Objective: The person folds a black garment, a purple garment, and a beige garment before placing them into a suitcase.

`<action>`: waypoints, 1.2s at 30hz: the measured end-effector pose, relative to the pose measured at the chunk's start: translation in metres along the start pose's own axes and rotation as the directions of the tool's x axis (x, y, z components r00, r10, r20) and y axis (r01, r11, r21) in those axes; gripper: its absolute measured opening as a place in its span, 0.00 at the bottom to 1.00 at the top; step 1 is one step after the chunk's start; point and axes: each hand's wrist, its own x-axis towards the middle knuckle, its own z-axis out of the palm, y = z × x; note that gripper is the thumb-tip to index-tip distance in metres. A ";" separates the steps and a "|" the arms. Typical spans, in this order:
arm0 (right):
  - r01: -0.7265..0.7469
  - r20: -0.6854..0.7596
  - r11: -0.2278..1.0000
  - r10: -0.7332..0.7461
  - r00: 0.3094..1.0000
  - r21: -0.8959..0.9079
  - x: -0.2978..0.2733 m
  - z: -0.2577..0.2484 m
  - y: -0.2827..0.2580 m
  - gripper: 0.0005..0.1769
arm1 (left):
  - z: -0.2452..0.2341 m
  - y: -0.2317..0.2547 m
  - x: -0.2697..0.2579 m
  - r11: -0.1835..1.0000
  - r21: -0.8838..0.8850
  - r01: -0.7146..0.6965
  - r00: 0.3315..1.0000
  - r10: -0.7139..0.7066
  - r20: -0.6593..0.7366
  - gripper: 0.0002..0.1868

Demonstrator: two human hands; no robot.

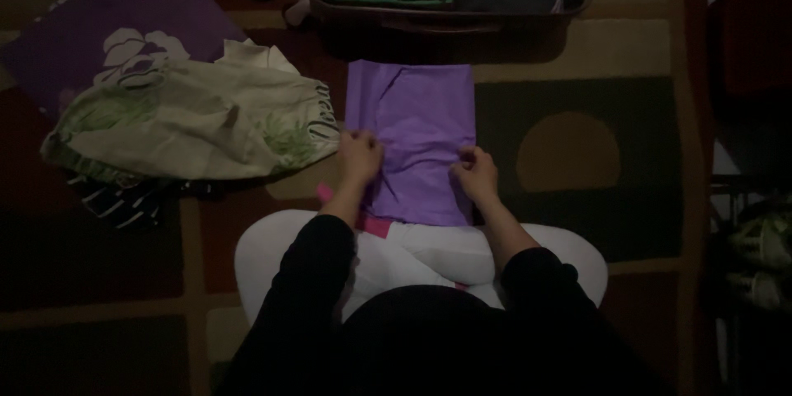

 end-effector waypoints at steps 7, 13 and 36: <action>-0.034 0.075 0.997 0.038 0.996 -0.065 0.003 0.002 0.004 0.42 | 0.004 -0.041 0.028 0.940 -0.014 0.342 0.938 -0.342 -0.060 0.29; -0.294 0.216 0.956 0.283 0.934 0.018 0.005 0.013 0.016 0.55 | 0.011 -0.054 0.023 0.886 -0.118 0.449 0.881 -0.416 0.226 0.51; 0.050 0.080 0.777 -0.129 0.988 0.628 -0.017 -0.167 -0.078 0.42 | -0.126 0.125 0.012 0.521 -0.813 0.260 0.903 0.167 0.396 0.44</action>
